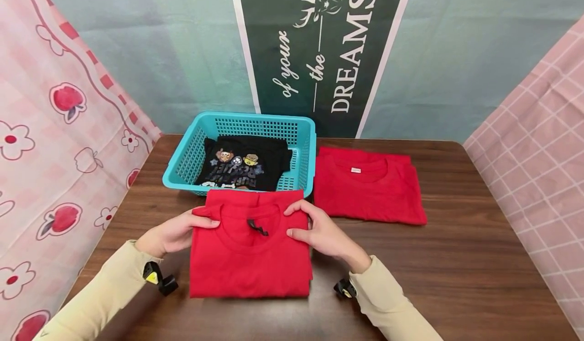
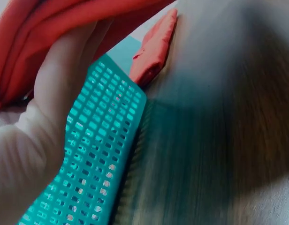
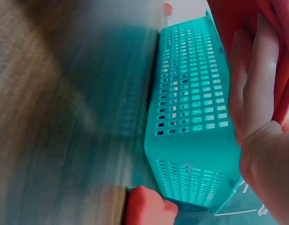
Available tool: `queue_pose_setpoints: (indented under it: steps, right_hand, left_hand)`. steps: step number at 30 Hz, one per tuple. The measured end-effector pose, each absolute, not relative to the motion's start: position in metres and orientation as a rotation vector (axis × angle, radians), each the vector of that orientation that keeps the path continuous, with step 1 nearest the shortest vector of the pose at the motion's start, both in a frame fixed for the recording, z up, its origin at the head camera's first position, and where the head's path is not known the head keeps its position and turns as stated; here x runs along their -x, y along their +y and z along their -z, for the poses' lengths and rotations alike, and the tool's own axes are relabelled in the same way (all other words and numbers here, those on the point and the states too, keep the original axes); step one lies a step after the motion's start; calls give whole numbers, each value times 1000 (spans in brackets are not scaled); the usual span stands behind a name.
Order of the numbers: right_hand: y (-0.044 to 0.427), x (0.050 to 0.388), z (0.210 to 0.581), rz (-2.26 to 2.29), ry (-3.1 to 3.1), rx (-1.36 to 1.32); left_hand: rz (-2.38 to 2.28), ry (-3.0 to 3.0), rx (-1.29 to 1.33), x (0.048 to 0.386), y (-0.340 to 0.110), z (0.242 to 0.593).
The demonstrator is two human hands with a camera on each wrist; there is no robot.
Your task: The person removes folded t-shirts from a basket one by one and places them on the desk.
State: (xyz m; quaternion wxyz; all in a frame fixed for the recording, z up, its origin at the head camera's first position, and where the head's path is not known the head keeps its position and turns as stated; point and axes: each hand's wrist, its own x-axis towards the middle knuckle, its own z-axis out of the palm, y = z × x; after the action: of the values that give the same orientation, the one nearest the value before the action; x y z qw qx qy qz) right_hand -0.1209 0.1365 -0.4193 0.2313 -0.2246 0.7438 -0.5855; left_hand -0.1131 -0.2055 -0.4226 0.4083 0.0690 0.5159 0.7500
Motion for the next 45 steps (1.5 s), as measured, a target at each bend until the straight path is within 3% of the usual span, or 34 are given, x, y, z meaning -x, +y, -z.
queue_pose_setpoints:
  steps: [45]
  right_hand:
    - [122,126,461,1444,1956,375]
  left_hand:
    - [-1593,1596,10,135,-211,455]
